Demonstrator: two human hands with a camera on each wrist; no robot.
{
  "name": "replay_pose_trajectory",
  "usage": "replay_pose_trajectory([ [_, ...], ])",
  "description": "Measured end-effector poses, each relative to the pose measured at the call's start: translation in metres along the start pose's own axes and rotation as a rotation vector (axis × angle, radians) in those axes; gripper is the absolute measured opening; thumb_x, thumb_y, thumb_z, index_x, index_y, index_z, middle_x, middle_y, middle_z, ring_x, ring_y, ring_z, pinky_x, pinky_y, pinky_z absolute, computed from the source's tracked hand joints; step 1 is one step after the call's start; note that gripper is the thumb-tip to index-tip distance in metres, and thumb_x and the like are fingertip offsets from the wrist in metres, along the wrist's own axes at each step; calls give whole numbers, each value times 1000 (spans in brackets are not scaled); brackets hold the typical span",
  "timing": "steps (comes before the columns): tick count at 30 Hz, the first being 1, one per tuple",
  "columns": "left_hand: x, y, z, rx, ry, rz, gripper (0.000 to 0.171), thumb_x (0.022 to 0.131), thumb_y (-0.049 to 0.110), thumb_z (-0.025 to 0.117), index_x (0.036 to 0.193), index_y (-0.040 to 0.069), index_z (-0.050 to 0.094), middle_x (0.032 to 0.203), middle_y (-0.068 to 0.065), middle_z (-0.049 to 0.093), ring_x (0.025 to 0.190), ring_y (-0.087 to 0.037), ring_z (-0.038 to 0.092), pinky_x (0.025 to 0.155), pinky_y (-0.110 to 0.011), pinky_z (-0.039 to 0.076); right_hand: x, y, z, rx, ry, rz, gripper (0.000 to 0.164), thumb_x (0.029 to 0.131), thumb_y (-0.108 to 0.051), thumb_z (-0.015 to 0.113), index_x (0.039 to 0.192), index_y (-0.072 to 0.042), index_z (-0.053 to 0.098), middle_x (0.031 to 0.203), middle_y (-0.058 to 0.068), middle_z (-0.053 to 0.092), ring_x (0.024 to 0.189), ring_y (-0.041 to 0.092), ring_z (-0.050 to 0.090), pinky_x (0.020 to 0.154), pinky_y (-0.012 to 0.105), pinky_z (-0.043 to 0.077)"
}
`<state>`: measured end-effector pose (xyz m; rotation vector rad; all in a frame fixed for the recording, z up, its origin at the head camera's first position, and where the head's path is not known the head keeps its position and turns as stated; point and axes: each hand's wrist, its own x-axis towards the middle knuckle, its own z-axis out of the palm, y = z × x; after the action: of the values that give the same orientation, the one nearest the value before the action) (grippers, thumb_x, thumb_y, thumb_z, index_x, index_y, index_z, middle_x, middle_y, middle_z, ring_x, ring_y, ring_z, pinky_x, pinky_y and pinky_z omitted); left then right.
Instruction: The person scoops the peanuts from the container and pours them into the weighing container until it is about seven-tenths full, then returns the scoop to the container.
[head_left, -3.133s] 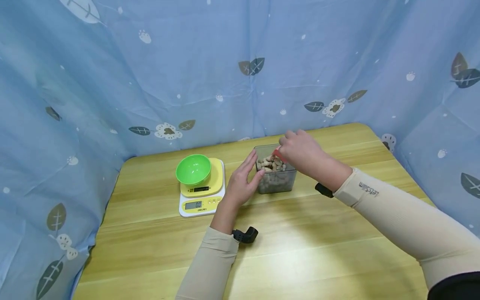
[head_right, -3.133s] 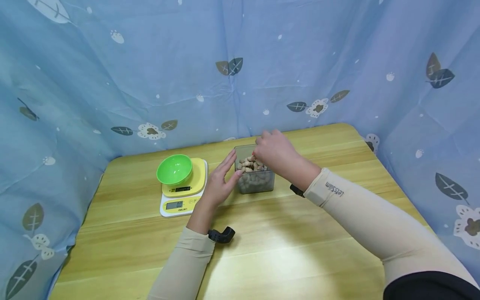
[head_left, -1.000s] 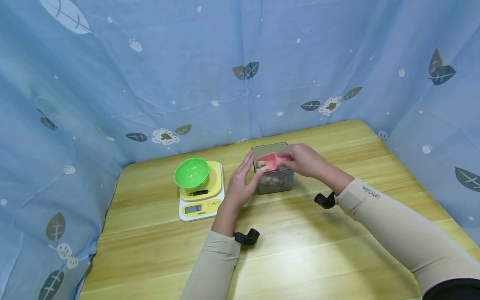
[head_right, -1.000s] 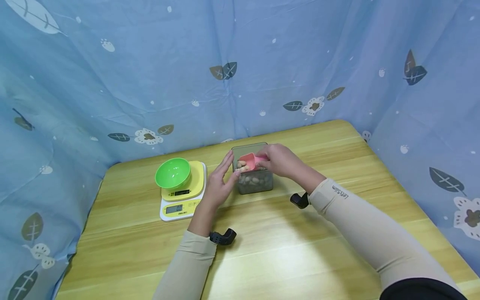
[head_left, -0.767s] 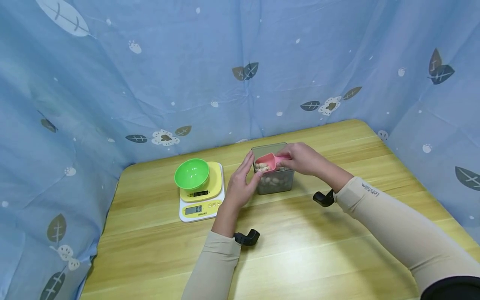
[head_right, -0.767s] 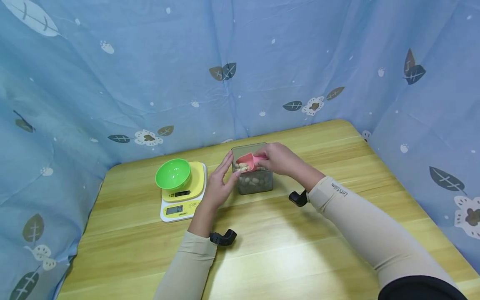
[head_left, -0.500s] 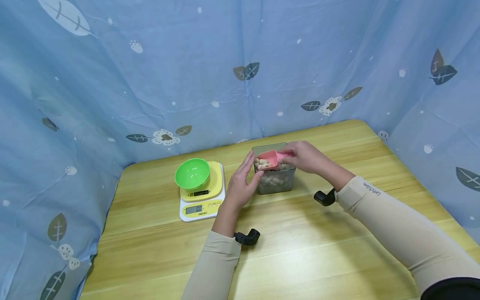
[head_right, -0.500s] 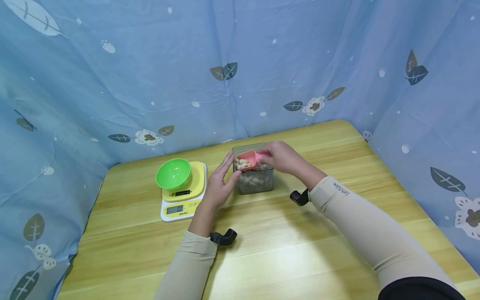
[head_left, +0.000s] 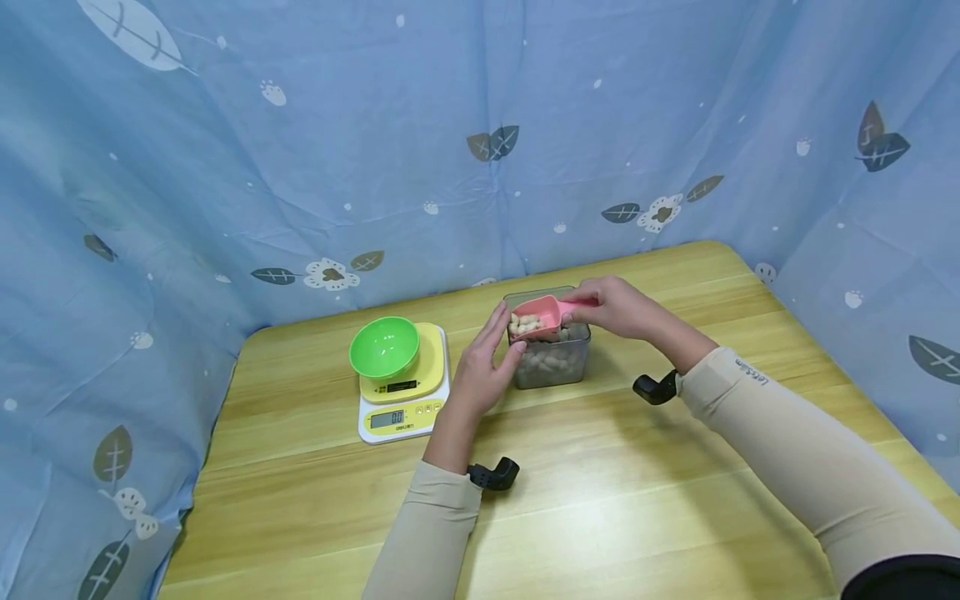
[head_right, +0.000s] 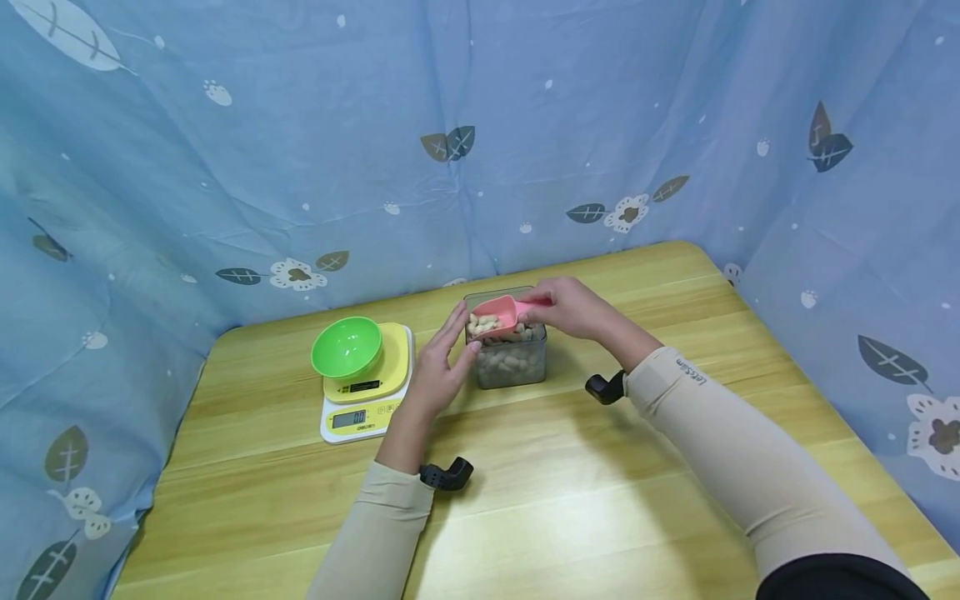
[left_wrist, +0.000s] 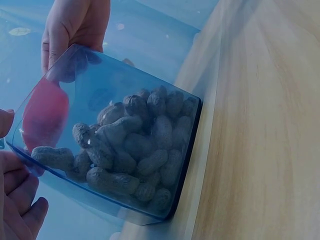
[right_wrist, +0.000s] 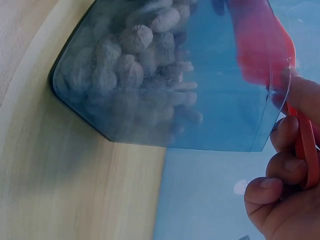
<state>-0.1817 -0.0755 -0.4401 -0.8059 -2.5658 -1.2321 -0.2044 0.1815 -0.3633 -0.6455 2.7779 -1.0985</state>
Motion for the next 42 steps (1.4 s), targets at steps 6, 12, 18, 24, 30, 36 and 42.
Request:
replay_pose_trajectory([
  [6,-1,0,-2,6,0,-10,64,103,50,41,156,15,31,164,10,21,148,-17,28,118,-43,31,-1,1,0,69,-5,37,33,93,-23,69,123,-9,70,105,9,72,80,20,55,70,34,47],
  [12,-2,1,-3,-4,1,-17,64,103,51,40,157,19,28,164,11,20,148,-16,27,118,-42,30,-1,3,1,93,0,57,35,92,-27,70,122,-9,71,116,10,72,87,20,59,74,33,49],
  [18,-2,3,-4,1,5,-26,65,102,52,40,157,18,29,164,8,22,148,-17,27,119,-42,30,-1,4,1,96,2,68,35,92,-28,69,122,-9,71,118,11,71,92,21,60,77,34,50],
  [24,-3,5,-6,-10,8,-40,63,103,48,42,156,16,31,164,5,23,148,-18,27,118,-44,30,-2,2,1,110,-1,78,36,93,-29,69,122,-9,71,117,11,71,95,21,62,79,34,51],
  [30,-5,5,-13,-22,10,-75,63,102,48,42,156,17,30,164,10,21,149,-18,26,119,-44,28,-3,-2,-1,117,2,112,38,94,-32,68,125,-10,69,122,11,69,108,23,64,86,39,54],
  [36,-11,2,-30,-8,56,-93,64,102,50,43,157,20,28,163,11,21,148,-20,27,120,-46,27,-2,-10,-6,132,16,143,39,94,-32,67,126,-10,68,123,9,69,111,23,64,91,43,54],
  [42,-22,-7,-52,50,86,-82,63,102,47,45,156,20,29,163,7,25,148,-21,28,119,-46,29,2,-19,-6,127,30,106,35,95,-32,66,123,-13,70,117,6,72,101,18,66,85,38,53],
])
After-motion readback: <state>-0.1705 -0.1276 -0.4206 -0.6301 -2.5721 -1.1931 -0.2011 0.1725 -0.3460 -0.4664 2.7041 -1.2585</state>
